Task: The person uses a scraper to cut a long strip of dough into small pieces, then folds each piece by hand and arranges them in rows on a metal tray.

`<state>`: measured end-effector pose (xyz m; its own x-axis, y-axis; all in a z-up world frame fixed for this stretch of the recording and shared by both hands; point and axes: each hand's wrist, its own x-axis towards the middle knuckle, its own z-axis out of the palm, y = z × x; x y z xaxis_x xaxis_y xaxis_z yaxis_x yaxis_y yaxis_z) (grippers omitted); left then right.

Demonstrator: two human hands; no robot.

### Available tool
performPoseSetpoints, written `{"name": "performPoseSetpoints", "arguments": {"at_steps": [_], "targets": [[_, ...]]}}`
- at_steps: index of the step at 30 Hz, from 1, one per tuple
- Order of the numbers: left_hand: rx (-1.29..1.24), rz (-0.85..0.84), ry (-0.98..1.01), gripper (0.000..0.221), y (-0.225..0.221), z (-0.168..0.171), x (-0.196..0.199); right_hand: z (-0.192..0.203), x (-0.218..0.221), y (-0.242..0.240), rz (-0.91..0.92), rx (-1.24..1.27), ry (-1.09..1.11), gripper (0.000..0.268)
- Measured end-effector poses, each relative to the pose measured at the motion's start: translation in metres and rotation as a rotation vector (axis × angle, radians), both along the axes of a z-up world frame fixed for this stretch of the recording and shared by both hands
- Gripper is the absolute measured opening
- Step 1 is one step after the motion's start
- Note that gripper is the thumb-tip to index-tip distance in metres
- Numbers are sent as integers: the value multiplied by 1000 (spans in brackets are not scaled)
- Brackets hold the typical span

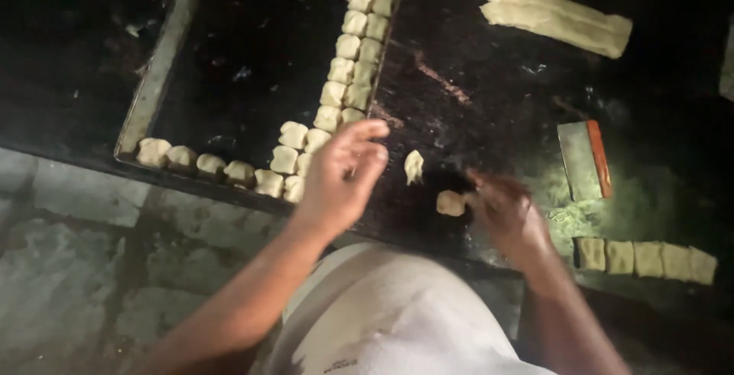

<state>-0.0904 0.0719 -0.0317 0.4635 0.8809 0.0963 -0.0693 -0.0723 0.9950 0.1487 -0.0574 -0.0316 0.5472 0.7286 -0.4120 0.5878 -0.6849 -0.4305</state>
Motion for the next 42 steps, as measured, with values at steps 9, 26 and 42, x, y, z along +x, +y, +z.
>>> {"name": "performPoseSetpoints", "arguments": {"at_steps": [9,26,42], "targets": [[30,318,181,27,51,-1,-104,-29,-27,18,234,104,199,45],[525,23,641,28,135,-41,-82,-8,-103,101,503,629,-309,21],[483,-61,714,19,131,-36,-61,-60,153,-161,38,519,-586,11]]}}
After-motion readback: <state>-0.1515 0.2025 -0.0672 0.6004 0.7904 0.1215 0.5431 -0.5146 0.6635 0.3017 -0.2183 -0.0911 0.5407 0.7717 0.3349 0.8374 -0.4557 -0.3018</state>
